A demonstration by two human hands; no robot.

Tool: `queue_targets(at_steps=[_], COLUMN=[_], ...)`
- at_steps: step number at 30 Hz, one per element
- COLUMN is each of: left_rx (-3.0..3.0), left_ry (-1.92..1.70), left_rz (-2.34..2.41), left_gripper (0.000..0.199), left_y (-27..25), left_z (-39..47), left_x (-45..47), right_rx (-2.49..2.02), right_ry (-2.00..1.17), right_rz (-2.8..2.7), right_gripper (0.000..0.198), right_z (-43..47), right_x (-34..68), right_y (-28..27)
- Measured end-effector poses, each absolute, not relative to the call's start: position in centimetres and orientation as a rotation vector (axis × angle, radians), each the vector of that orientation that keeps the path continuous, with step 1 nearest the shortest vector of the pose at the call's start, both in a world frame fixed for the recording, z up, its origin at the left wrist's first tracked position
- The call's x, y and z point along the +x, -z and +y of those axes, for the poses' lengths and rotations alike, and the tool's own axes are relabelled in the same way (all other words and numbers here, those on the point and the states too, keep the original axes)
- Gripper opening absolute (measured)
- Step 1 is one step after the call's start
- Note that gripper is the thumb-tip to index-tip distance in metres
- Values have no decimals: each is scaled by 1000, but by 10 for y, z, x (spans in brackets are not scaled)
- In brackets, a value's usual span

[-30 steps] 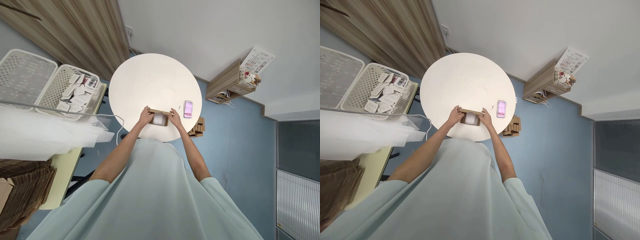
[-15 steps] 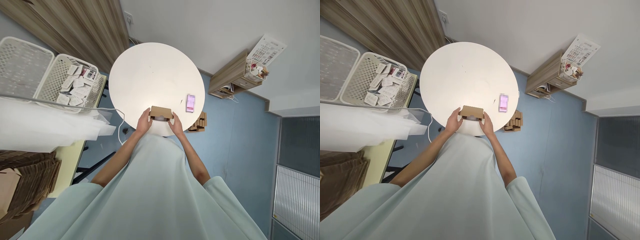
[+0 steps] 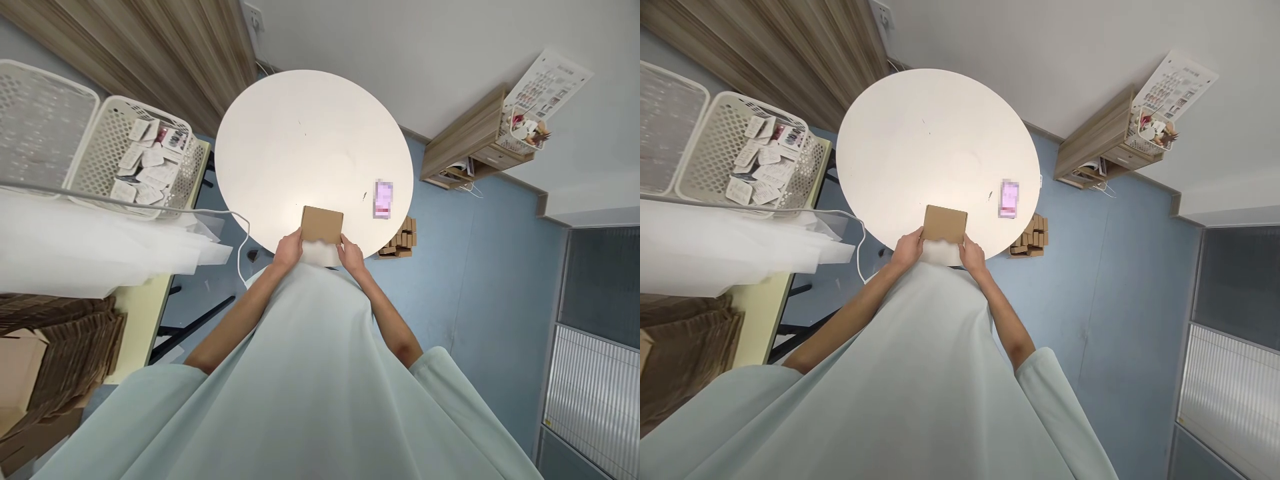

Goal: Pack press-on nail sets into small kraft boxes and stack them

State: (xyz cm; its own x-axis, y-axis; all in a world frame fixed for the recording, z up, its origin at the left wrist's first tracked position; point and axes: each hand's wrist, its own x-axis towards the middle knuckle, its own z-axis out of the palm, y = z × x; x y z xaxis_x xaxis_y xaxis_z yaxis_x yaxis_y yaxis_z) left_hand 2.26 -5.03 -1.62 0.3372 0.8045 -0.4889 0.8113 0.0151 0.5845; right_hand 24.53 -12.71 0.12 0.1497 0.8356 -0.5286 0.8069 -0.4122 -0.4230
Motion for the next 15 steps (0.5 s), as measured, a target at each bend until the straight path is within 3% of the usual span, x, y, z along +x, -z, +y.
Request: queue_targets(at_steps=[15], left_rx=[1680], left_ry=[107], left_rz=[1530], left_gripper=[32], left_y=[39], left_z=[-50], left_x=[32], right_rx=[-2379], right_ry=[-1154], right_rz=[-1629], right_gripper=[36], right_z=[-130], right_x=[247], right_y=[20])
